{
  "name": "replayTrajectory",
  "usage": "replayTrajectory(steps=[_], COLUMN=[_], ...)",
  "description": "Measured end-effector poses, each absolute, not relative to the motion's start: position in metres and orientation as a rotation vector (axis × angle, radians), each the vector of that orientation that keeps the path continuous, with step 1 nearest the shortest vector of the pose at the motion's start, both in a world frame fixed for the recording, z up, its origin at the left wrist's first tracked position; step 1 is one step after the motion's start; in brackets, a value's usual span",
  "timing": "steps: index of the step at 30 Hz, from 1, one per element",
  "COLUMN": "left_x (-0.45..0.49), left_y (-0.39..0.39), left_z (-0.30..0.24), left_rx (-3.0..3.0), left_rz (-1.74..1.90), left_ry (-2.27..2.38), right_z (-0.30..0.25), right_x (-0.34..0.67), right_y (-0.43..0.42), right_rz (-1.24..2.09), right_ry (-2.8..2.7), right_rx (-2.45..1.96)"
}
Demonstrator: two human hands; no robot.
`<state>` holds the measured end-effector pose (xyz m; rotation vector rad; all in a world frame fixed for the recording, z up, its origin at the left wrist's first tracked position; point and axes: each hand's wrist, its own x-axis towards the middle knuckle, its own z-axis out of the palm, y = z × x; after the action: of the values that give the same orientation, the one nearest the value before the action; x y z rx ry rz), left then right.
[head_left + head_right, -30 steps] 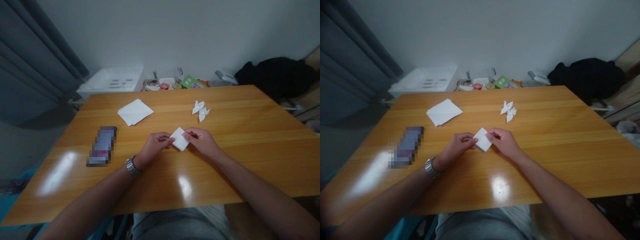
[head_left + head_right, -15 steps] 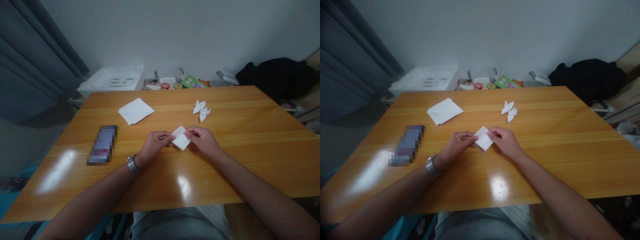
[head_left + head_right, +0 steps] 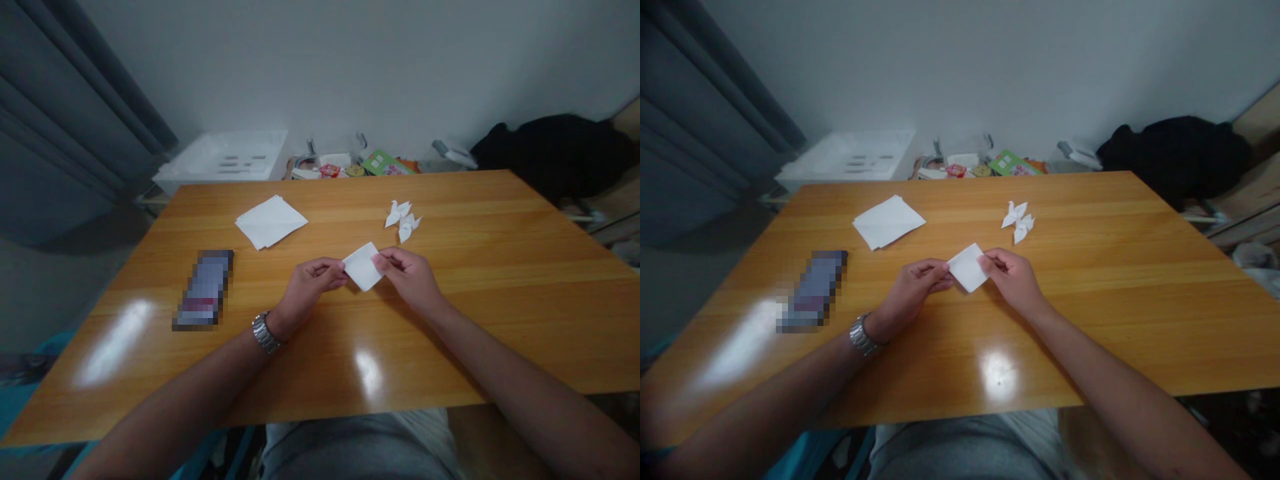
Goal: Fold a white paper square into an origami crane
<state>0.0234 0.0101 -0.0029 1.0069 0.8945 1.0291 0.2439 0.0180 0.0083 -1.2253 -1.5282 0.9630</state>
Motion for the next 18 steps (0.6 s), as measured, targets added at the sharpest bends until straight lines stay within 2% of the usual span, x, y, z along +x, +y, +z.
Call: replayTrajectory(steps=[18], left_x=[0.029], left_y=[0.005], left_z=[0.009], left_rx=[1.26], left_rz=[1.179], left_ry=[1.014], right_z=[0.012], right_x=[0.24], right_y=[0.014], right_rz=[0.986], right_ry=[-1.483], right_rx=[-1.23])
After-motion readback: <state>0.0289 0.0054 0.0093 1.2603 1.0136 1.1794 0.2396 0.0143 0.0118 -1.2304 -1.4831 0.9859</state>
